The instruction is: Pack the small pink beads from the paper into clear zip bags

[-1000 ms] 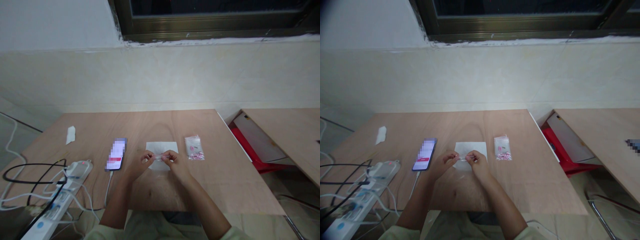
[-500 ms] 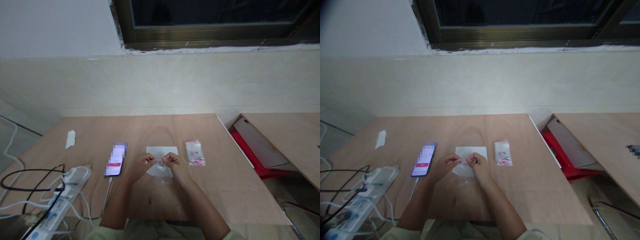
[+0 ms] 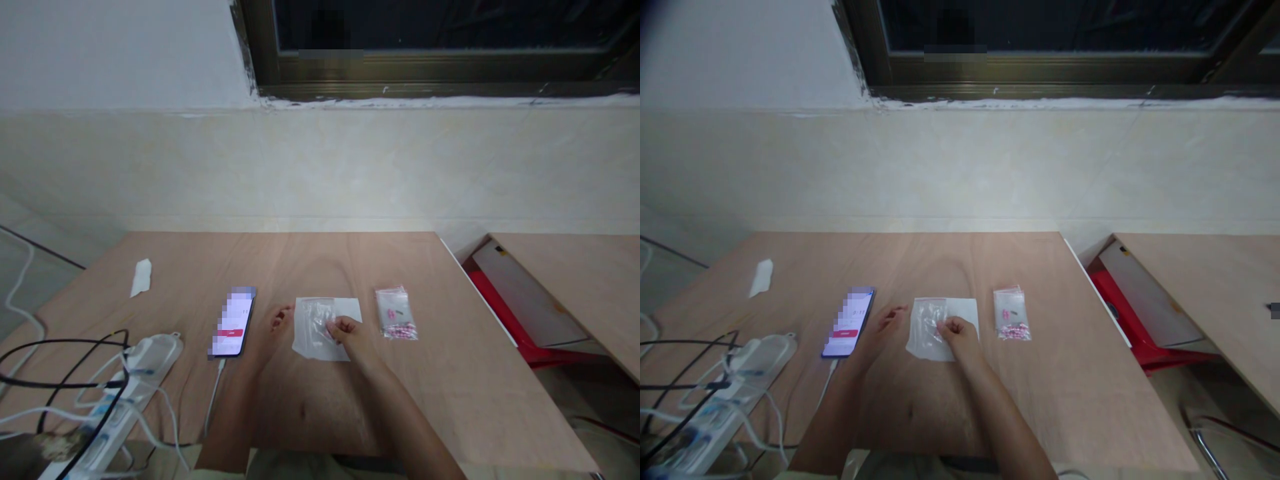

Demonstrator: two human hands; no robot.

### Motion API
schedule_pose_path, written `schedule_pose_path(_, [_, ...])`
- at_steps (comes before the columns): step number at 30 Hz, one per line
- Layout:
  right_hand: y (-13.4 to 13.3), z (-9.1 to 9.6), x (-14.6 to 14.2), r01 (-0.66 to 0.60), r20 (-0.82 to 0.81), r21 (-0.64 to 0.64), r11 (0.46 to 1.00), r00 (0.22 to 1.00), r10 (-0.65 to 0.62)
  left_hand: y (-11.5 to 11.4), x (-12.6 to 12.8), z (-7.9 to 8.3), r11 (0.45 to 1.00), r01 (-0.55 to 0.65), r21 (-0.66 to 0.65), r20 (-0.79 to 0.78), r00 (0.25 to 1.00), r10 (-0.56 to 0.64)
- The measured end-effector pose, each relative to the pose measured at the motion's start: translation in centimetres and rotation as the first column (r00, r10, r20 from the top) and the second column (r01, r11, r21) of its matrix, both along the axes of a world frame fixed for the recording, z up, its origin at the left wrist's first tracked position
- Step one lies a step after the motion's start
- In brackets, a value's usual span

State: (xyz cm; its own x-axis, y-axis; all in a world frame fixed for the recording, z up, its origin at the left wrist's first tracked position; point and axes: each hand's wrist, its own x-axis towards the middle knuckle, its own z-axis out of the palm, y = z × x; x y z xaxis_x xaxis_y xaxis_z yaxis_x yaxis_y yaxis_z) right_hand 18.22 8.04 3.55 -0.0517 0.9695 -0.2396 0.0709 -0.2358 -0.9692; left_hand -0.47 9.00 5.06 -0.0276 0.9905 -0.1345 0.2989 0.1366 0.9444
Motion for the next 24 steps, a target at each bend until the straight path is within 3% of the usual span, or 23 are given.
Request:
schedule_pose_path(3, [4.4,-0.4,-0.9,0.144,0.325,0.023,0.989,0.935,-0.143,-0.7,-0.7,-2.5,0.996,-0.054,-0.070,-0.048,0.998,0.051])
schedule_pose_path(6, [9.3,-0.8,-1.7,0.225,0.445,0.046,0.973,0.868,-0.222,-1.8,-1.0,-4.3,0.999,-0.010,-0.046,-0.102,0.995,0.005])
schedule_pose_path(11, [12.9,-1.3,-2.5,0.313,0.595,0.065,0.948,0.750,-0.288,-2.7,-1.4,-4.6,0.998,0.059,-0.008,-0.180,0.982,-0.060])
schedule_pose_path(14, [12.8,-0.9,-3.1,0.339,0.694,0.148,0.929,0.634,-0.342,-2.6,-1.6,-4.4,0.995,0.104,0.004,-0.212,0.972,-0.101])
schedule_pose_path(18, [11.3,1.0,-2.8,0.306,0.813,0.246,0.920,0.451,-0.368,-2.5,-1.5,-4.3,0.994,0.105,-0.012,-0.226,0.969,-0.105])
schedule_pose_path(21, [8.3,2.6,-0.5,0.241,0.789,0.383,0.892,0.416,-0.452,-2.7,-1.4,-4.0,0.996,0.090,-0.011,-0.209,0.974,-0.091])
schedule_pose_path(24, [4.2,3.3,2.8,0.332,0.803,0.449,0.829,0.256,-0.538,-2.8,-1.3,-3.4,0.997,0.076,-0.028,-0.201,0.976,-0.080])
